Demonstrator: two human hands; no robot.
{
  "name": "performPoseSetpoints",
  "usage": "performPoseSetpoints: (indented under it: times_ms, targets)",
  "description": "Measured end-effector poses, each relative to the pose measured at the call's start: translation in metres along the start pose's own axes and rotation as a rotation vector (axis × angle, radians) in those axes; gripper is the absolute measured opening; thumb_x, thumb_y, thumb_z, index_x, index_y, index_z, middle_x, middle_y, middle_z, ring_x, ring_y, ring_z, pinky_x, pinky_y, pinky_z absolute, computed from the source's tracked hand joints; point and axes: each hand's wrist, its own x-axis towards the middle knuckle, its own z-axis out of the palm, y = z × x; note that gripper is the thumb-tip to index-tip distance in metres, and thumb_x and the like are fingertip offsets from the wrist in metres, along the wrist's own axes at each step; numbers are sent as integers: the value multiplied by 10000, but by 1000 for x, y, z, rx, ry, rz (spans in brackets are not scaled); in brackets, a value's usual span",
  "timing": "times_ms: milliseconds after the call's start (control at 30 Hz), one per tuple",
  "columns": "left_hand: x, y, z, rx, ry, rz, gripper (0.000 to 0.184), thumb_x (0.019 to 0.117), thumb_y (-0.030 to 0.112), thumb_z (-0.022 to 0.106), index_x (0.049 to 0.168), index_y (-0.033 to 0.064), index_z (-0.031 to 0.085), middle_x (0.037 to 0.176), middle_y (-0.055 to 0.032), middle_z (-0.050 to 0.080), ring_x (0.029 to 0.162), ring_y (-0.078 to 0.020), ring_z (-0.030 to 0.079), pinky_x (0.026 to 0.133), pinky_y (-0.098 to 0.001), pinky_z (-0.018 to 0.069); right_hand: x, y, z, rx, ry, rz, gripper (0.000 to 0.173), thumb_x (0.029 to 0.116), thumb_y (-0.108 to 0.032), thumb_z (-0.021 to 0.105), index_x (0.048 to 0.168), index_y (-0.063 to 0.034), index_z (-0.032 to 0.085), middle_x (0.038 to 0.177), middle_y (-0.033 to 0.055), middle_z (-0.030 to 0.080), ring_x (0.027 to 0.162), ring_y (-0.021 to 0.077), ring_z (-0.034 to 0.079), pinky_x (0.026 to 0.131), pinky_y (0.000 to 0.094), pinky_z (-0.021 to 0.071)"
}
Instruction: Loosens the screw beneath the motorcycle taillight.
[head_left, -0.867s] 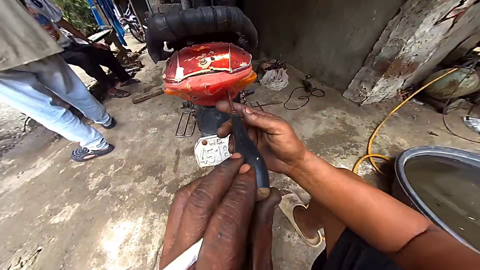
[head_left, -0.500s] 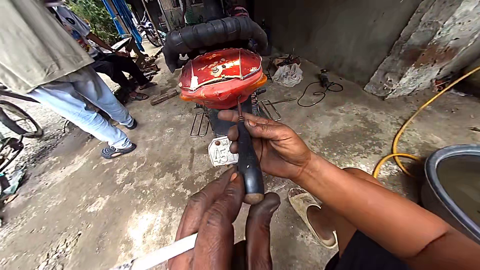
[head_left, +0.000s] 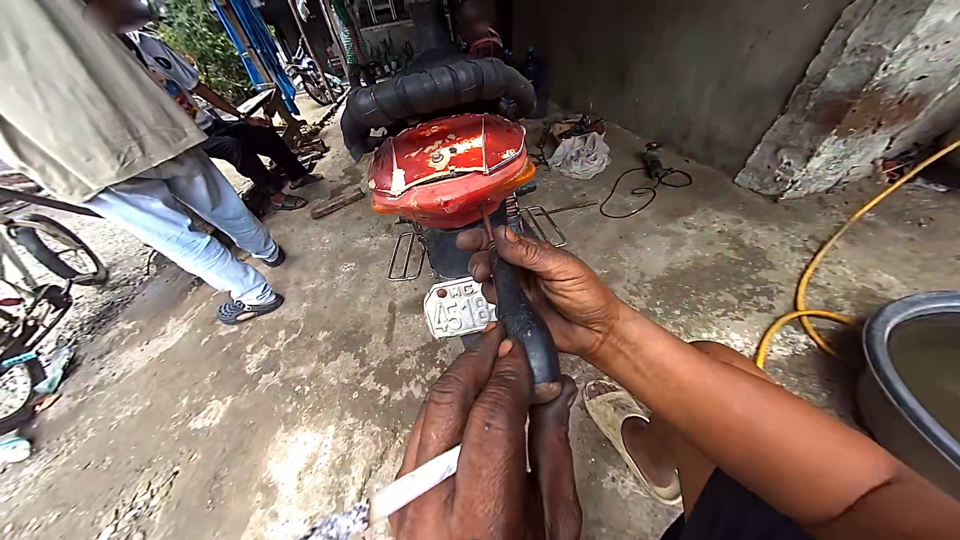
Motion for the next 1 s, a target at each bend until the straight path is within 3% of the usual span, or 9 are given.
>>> performPoseSetpoints:
  times_ms: [100, 200, 333, 467, 633, 700, 800, 967, 1000]
  targets:
    - [0, 4, 5, -2, 15, -9, 274, 872, 185, 807, 1044, -11, 721, 1128, -166, 714, 1084, -146, 699, 900, -224, 595, -3, 1, -7, 91, -124, 24, 411, 1088, -280, 388, 1397, -69, 559, 1122, 142, 663, 729, 135, 642, 640, 261, 564]
    - [2, 5, 4, 5, 8, -16, 261, 880, 183, 798, 1043, -5, 718, 1133, -166, 711, 1084, -138, 693, 886, -207, 586, -3, 1, -10, 114, -193, 44, 442, 1066, -243, 377, 1442, -68, 527, 1202, 150, 651, 794, 145, 647, 678, 273, 561]
    - [0, 5, 7, -13, 21, -34, 264, 883, 186, 791, 1041, -3, 694, 1108, -149, 705, 1058, -118, 688, 860, -194, 576, -3, 2, -14, 138, -204, 42, 367, 1080, -209, 407, 1369, -61, 580, 1035, 122, 674, 791, 159, 676, 720, 294, 591]
    - [-6, 3, 10, -74, 70, -105, 305, 887, 218, 809, 1034, -8, 666, 1075, -127, 706, 1003, -142, 711, 821, -238, 612, -2, 0, -11, 47, -125, 43, 273, 1092, -232, 455, 1217, -75, 639, 998, 146, 704, 670, 113, 646, 587, 217, 537]
    - [-3, 2, 0, -110, 85, -173, 338, 859, 213, 847, 1056, -7, 682, 1034, -96, 714, 920, -165, 727, 767, -285, 646, 3, 3, 0, -9, -27, 22, 247, 1084, -235, 508, 1107, -50, 670, 904, 148, 715, 608, 105, 647, 540, 207, 544]
    - [-1, 4, -9, -78, 48, -142, 398, 853, 185, 854, 1122, -30, 655, 1088, -125, 708, 966, -176, 732, 819, -308, 656, 5, 5, -1, -15, -43, 27, 236, 1085, -239, 508, 1106, -60, 661, 908, 140, 707, 612, 101, 642, 544, 206, 542]
    - [2, 4, -17, 58, -27, -30, 330, 887, 168, 808, 1127, -18, 679, 1164, -162, 692, 1078, -142, 698, 885, -241, 608, 6, 4, -5, 1, -87, 34, 251, 1088, -242, 497, 1160, -64, 658, 945, 133, 704, 649, 111, 659, 573, 218, 560]
    - [4, 6, -14, 100, -32, 13, 264, 897, 188, 793, 1052, -1, 694, 1094, -134, 704, 1053, -107, 688, 885, -192, 575, 5, 7, -17, 162, -289, 81, 397, 1086, -237, 390, 1414, -84, 553, 1262, 164, 655, 713, 109, 636, 587, 221, 531]
    - [3, 6, -13, 99, -23, 4, 270, 894, 197, 796, 1048, -3, 698, 1082, -131, 708, 1043, -106, 687, 879, -191, 569, 6, 8, -17, 174, -296, 76, 390, 1085, -224, 392, 1408, -79, 556, 1237, 162, 661, 701, 106, 632, 582, 218, 529]
